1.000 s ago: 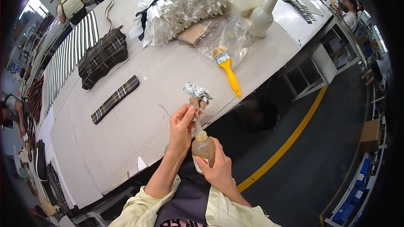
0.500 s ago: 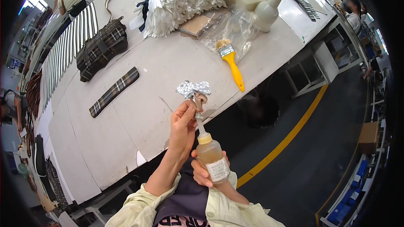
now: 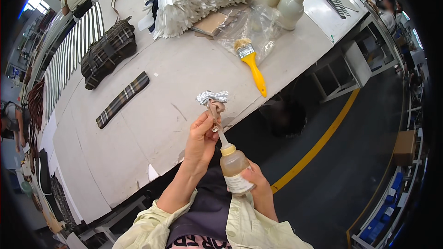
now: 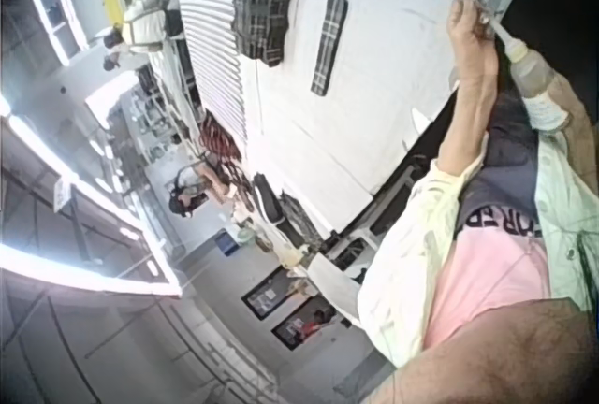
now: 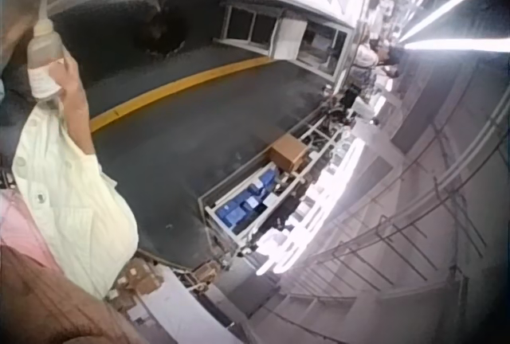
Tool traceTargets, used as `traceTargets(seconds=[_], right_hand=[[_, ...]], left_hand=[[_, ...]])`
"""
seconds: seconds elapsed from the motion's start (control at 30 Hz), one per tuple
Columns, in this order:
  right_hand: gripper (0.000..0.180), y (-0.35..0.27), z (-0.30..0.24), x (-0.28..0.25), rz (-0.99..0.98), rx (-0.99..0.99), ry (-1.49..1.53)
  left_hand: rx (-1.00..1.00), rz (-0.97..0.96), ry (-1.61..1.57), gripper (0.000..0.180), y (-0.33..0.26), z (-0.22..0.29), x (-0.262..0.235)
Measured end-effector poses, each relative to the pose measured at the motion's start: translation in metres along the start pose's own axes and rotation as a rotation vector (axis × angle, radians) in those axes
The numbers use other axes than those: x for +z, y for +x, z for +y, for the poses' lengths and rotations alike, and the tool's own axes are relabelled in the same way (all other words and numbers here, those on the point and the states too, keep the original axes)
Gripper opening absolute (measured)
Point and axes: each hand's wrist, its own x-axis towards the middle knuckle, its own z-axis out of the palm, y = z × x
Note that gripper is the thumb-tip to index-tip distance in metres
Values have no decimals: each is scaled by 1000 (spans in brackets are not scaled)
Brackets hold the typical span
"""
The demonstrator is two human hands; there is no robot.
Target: The person applies glue from a squeeze bottle onto plaid fabric strips and adheres white ribbons to them. They repeat this process for multiple strips, pressing the ribbons down to secure them on a workbench in a factory setting.
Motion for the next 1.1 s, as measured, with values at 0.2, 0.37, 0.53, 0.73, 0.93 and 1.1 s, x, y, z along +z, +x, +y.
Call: traceTargets(seconds=[0.2,0.37,0.53,0.73,0.93,1.1], right_hand=[[86,11,36,-13,-420,163,666],[79,5,23,-29,-367,227,502],[69,2,-41,-29,-74,-27,-731],[63,39,-46,-8,-237,-202,-766],[34,53,-25,10,-122,-229,-939],[29,46,-45,-3,-359,2,-704]], left_hand=[[-49,-74,-102,19,-3,-3,-6],[-59,-38,-94,17,-7,0,1],[-26,75,-4,18,-12,1,7],[-59,-62,138,19,-24,4,15],[-100,-24,76,15,-25,9,-10],[-210,-20,-183,13,-34,4,-17]])
